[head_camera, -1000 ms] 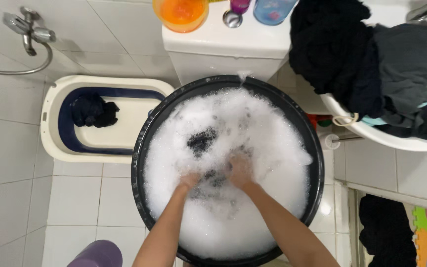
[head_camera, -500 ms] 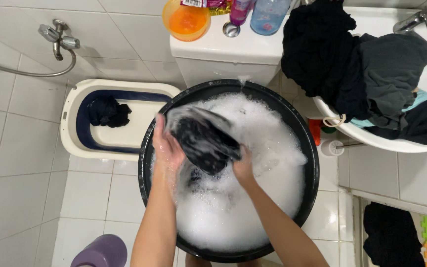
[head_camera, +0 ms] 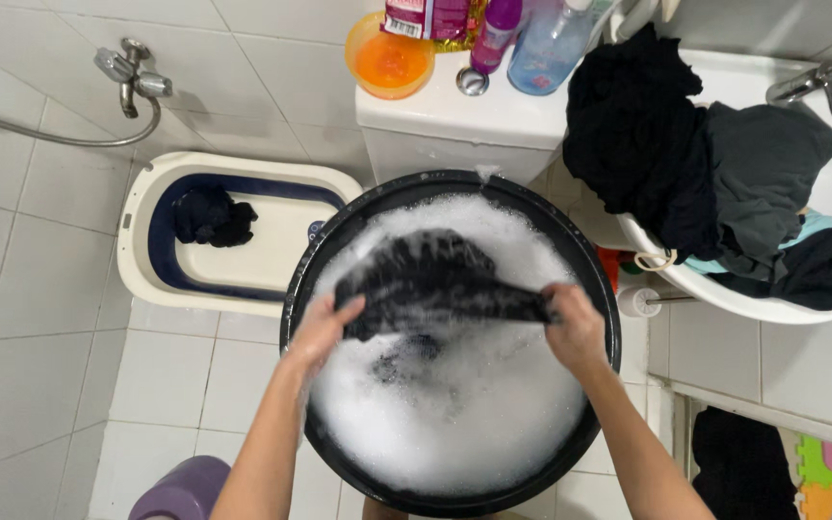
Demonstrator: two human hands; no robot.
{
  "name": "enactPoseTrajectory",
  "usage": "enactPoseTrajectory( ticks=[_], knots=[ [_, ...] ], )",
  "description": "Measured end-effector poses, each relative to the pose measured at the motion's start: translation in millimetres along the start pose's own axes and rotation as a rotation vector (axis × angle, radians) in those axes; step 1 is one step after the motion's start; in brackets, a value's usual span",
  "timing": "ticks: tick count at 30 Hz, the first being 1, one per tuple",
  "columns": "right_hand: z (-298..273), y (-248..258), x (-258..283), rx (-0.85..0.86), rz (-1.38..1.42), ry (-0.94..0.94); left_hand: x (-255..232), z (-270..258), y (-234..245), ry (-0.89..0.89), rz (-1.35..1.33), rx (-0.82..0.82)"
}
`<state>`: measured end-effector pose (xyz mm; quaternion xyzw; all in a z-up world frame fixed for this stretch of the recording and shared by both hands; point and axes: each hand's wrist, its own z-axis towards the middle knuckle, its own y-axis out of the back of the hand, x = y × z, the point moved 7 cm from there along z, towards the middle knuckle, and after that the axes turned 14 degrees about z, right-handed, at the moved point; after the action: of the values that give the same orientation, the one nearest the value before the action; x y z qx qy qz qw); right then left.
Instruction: The person washes clothes by hand in a basin of soapy water, scrubbing, rubbing, and wringing the fabric before placing it in a separate tub.
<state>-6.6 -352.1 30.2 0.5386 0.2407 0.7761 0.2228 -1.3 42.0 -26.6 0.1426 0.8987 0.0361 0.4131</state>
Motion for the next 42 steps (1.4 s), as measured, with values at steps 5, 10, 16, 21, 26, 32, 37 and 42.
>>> enactPoseTrajectory(
  ticks=[5, 10, 16, 21, 26, 32, 37, 42],
  knots=[
    [-64, -59, -84, 0.273, -0.115, -0.413, 81, 32, -12, 0.108, 0.632, -0.091],
    [-78, -130, -93, 0.414, -0.220, -0.607, 76, 63, -75, -0.058, 0.989, -0.296],
    [-51, -211, -65, 0.628, -0.396, -0.603, 41, 73, -139, -0.312, 1.401, -0.137],
    [-58, -250, -106, 0.730, -0.354, -0.685, 64, 108, -141, -0.155, 1.326, 0.069],
    [-63, -284, -145, 0.762, -0.268, -0.743, 108, 145, -149, 0.093, 1.087, 0.170],
    [-82, -303, -178, 0.754, -0.209, -0.794, 168, 179, -152, 0.445, 0.407, 0.026],
    [-103, -296, -178, 0.747, -0.179, -0.837, 171, 181, -147, 0.330, 0.384, 0.040],
    [-64, -260, -136, 0.688, -0.206, -0.827, 134, 149, -132, 0.142, 0.580, 0.100]
  ],
)
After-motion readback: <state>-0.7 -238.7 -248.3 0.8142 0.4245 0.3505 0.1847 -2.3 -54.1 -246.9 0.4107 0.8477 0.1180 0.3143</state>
